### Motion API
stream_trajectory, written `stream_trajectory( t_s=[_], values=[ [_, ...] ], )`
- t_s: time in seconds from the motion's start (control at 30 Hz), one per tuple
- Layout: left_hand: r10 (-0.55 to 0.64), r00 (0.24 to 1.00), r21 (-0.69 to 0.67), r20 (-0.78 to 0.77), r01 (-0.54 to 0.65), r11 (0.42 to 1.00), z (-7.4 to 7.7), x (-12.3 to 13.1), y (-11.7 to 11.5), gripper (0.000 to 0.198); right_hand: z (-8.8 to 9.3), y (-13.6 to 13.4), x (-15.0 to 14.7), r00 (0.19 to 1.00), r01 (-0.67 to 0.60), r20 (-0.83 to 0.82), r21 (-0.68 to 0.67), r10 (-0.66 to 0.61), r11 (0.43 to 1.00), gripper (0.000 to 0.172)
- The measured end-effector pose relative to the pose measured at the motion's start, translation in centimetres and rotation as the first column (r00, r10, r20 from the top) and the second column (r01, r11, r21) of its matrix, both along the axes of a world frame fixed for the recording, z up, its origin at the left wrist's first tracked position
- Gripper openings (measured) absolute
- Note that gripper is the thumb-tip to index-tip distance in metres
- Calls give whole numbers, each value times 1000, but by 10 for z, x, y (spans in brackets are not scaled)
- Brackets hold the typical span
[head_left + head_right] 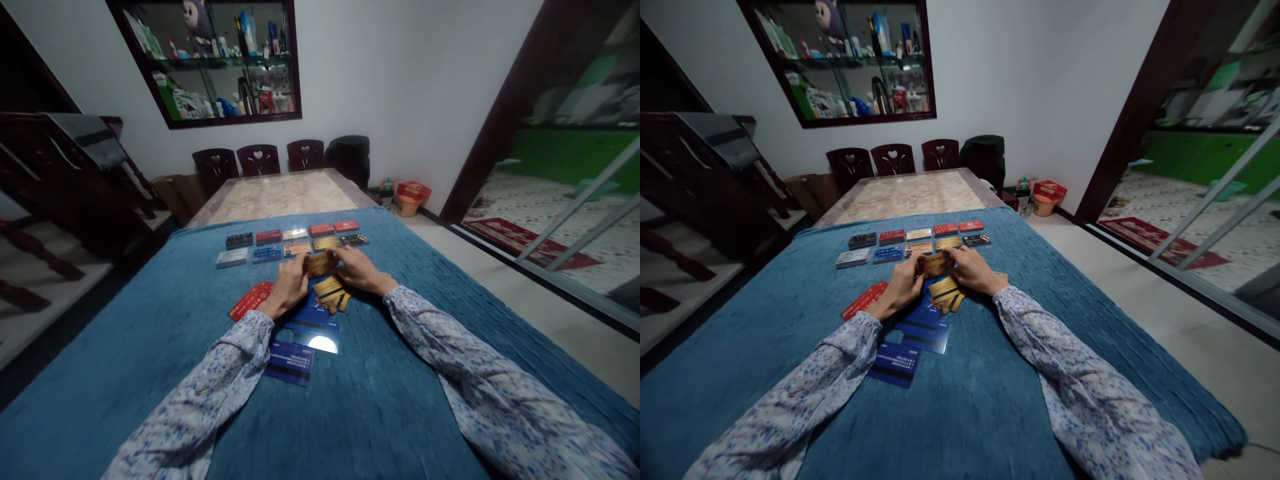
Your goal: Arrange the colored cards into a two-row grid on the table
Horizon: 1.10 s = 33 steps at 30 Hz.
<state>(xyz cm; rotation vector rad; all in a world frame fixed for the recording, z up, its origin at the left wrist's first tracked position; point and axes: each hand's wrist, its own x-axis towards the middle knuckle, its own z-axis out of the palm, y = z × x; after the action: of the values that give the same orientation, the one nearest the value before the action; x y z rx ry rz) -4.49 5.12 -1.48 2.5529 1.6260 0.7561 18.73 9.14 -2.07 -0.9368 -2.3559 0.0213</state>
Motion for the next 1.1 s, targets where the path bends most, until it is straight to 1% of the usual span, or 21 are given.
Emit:
stream_trajectory(
  t_s=[0.07, 0.17, 0.3, 0.43, 0.6, 0.7, 0.83, 0.97, 1.1],
  values=[
    [7, 1000, 0, -2, -7, 1000, 1, 0, -1, 51, 0, 1, 1, 1000, -6, -4, 12, 6, 1000, 45],
    [8, 1000, -1, 1, -8, 1000, 1, 1, -2, 60, 1, 1, 1, 1000, 7, 11, 22, -7, 1000, 40],
    [2, 1000, -10, 8, -2, 1000, 0, -1, -2, 65, 4, 0, 1, 998, 31, 63, 10, -31, 999, 37],
    [7, 1000, -4, 6, -7, 1000, -3, -2, 0, 64, 6, 0, 1, 995, 39, 94, 2, -39, 999, 37],
    [14, 1000, 32, -24, -13, 999, -5, -1, 0, 57, 7, 2, 5, 989, 39, 142, 45, -45, 998, 42],
    [21, 998, 39, -59, -18, 999, -3, 0, -1, 52, 6, 3, 8, 984, 42, 168, 82, -55, 996, 41],
    [34, 996, 62, -88, -28, 998, 1, 2, -4, 52, 5, 4, 10, 987, 21, 157, 117, -39, 993, 39],
    [44, 993, 80, -109, -36, 996, 4, 5, -7, 50, 6, 4, 11, 988, -5, 156, 116, -14, 993, 41],
    [24, 992, 80, -127, -14, 997, 7, 5, -9, 46, 9, 3, 12, 982, -11, 188, 92, -6, 996, 43]
  ],
)
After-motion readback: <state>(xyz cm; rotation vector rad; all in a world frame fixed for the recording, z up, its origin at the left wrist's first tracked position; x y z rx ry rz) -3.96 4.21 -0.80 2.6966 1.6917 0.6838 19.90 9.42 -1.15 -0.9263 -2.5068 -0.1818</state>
